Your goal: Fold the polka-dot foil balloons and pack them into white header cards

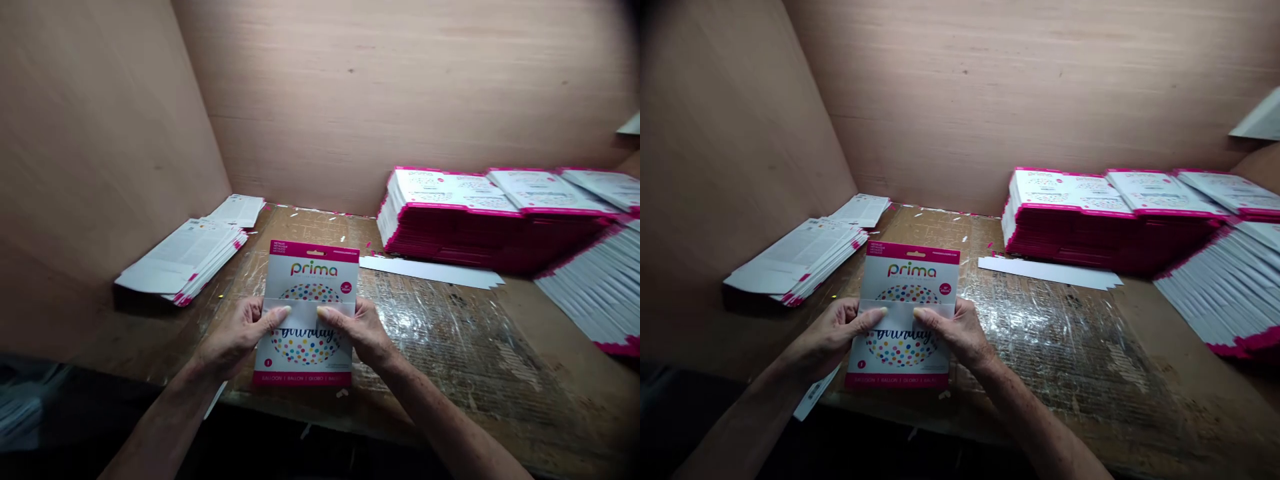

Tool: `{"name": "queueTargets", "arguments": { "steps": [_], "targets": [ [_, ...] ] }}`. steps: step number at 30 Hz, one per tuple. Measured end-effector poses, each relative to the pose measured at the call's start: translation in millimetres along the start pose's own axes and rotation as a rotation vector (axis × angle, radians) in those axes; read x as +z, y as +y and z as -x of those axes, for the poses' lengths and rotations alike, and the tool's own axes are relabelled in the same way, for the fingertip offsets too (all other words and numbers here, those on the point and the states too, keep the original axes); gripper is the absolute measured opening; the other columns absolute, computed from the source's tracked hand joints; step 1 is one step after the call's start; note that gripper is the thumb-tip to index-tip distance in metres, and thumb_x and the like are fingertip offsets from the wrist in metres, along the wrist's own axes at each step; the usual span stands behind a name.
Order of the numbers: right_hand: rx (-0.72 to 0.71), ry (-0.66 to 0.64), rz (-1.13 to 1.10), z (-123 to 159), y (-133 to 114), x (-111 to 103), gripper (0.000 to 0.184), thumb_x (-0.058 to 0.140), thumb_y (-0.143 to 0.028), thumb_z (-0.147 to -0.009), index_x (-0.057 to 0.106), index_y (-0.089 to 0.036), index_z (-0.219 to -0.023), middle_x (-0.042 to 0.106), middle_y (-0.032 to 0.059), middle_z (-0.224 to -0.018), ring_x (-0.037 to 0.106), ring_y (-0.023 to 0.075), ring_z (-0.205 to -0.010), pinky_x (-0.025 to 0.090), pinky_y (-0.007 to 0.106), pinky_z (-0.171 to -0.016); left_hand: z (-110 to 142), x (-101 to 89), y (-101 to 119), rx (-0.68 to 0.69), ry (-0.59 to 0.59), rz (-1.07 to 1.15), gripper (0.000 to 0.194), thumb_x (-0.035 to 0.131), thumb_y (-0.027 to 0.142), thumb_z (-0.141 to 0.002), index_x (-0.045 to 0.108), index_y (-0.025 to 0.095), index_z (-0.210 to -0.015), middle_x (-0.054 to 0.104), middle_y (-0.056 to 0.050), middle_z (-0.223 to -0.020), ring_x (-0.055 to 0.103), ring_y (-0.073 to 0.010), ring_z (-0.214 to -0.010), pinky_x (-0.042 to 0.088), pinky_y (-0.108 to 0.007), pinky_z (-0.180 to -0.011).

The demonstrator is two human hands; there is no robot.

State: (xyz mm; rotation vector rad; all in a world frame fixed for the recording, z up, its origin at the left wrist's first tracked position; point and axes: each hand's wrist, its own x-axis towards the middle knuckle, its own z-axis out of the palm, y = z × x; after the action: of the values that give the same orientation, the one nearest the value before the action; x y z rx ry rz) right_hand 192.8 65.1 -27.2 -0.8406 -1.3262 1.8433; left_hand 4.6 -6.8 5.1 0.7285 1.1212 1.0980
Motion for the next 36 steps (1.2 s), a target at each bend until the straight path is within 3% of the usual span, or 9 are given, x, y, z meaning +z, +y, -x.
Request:
{"name": "queueTargets", "arguments": {
  "steps": [4,8,12,16,18,21,25,30,36],
  "targets": [
    [-0.031,-0.182,0.05,-19.7,5.5,22.9,0.044,0.081,-0.054,-0.069,0.074,-0.018,-0.093,0.074,0.0069,-0.091,0.07,0.0217,-0.08,0.058,0.037,-0.074,26.6,-29.1,12.4,0.081,0.098,0.069,0.036,0.084,0.037,-0.065,0.071,0.01,-0.085,0.076,-0.011,-0.077,0.072,-0.0256,-0.07,0.06,-0.037,-0.069],
    [-0.074,-0.446,0.18,-39.7,23.2,47.2,0.059,0.063,-0.072,-0.076,0.075,-0.019,-0.098,0.073,0.0064,-0.085,0.067,0.0202,-0.076,0.054,0.035,-0.073,71.4,-72.7,28.9,0.188,0.43,0.066,0.033,0.084,0.032,-0.063,0.068,0.007,-0.077,0.074,-0.008,-0.068,0.072,-0.0249,-0.068,0.06,-0.04,-0.069],
    [-0.165,-0.559,0.626,-41.4,50.1,81.4,0.032,0.059,-0.05,-0.091,0.076,-0.023,-0.094,0.072,0.0041,-0.089,0.064,0.0178,-0.08,0.047,0.029,-0.072,106.6,-105.2,40.0,0.304,0.712,0.037,0.028,0.08,0.026,-0.066,0.064,0.004,-0.074,0.072,-0.006,-0.064,0.072,-0.0299,-0.082,0.058,-0.048,-0.077],
    [-0.222,-0.545,1.033,-31.3,63.5,109.8,0.007,0.074,-0.027,-0.081,0.073,-0.02,-0.083,0.067,0.0042,-0.085,0.057,0.0155,-0.074,0.039,0.027,-0.064,113.1,-114.9,41.6,0.383,0.784,0.057,0.027,0.08,0.021,-0.067,0.062,0.006,-0.08,0.074,-0.006,-0.072,0.068,-0.0329,-0.1,0.054,-0.051,-0.087],
    [-0.206,-0.569,1.011,-23.4,57.2,108.4,0.009,0.07,-0.023,-0.084,0.069,-0.018,-0.076,0.064,0.0023,-0.077,0.054,0.0131,-0.068,0.037,0.026,-0.06,107.9,-112.4,37.8,0.366,0.775,0.048,0.029,0.082,0.024,-0.066,0.062,0.007,-0.078,0.074,-0.005,-0.071,0.07,-0.0309,-0.094,0.056,-0.048,-0.085],
    [-0.05,-0.612,0.59,-9.3,33.4,88.9,0.024,0.063,-0.038,-0.09,0.065,-0.019,-0.075,0.063,-0.0006,-0.067,0.053,0.0106,-0.058,0.04,0.024,-0.055,90.3,-99.3,26.9,0.307,0.712,0.061,0.041,0.089,0.034,-0.056,0.063,0.008,-0.074,0.074,-0.005,-0.067,0.073,-0.0283,-0.075,0.061,-0.042,-0.073],
    [0.031,-0.29,0.135,2.7,-1.7,63.5,0.034,0.075,-0.048,-0.077,0.061,-0.018,-0.073,0.064,-0.0012,-0.063,0.056,0.0103,-0.054,0.047,0.024,-0.052,52.3,-65.1,8.7,0.234,0.539,0.121,0.048,0.09,0.041,-0.051,0.068,0.01,-0.08,0.075,-0.009,-0.073,0.072,-0.0286,-0.067,0.061,-0.039,-0.063],
    [-0.076,0.093,0.093,-5.3,-16.2,43.7,0.04,0.084,-0.047,-0.063,0.056,-0.018,-0.064,0.059,-0.0033,-0.058,0.049,0.0079,-0.051,0.042,0.022,-0.048,12.7,-23.6,-1.7,0.181,0.365,0.1,0.04,0.089,0.038,-0.054,0.07,0.011,-0.077,0.075,-0.009,-0.072,0.071,-0.0287,-0.067,0.059,-0.035,-0.059],
    [-0.081,0.136,0.121,-14.0,-8.1,21.2,0.037,0.082,-0.047,-0.066,0.058,-0.018,-0.067,0.062,-0.0011,-0.064,0.053,0.0104,-0.057,0.045,0.024,-0.053,-0.5,-7.6,-0.3,0.166,0.295,0.083,0.037,0.088,0.037,-0.057,0.073,0.013,-0.082,0.076,-0.008,-0.077,0.072,-0.0304,-0.078,0.059,-0.034,-0.064]
  ]
}}
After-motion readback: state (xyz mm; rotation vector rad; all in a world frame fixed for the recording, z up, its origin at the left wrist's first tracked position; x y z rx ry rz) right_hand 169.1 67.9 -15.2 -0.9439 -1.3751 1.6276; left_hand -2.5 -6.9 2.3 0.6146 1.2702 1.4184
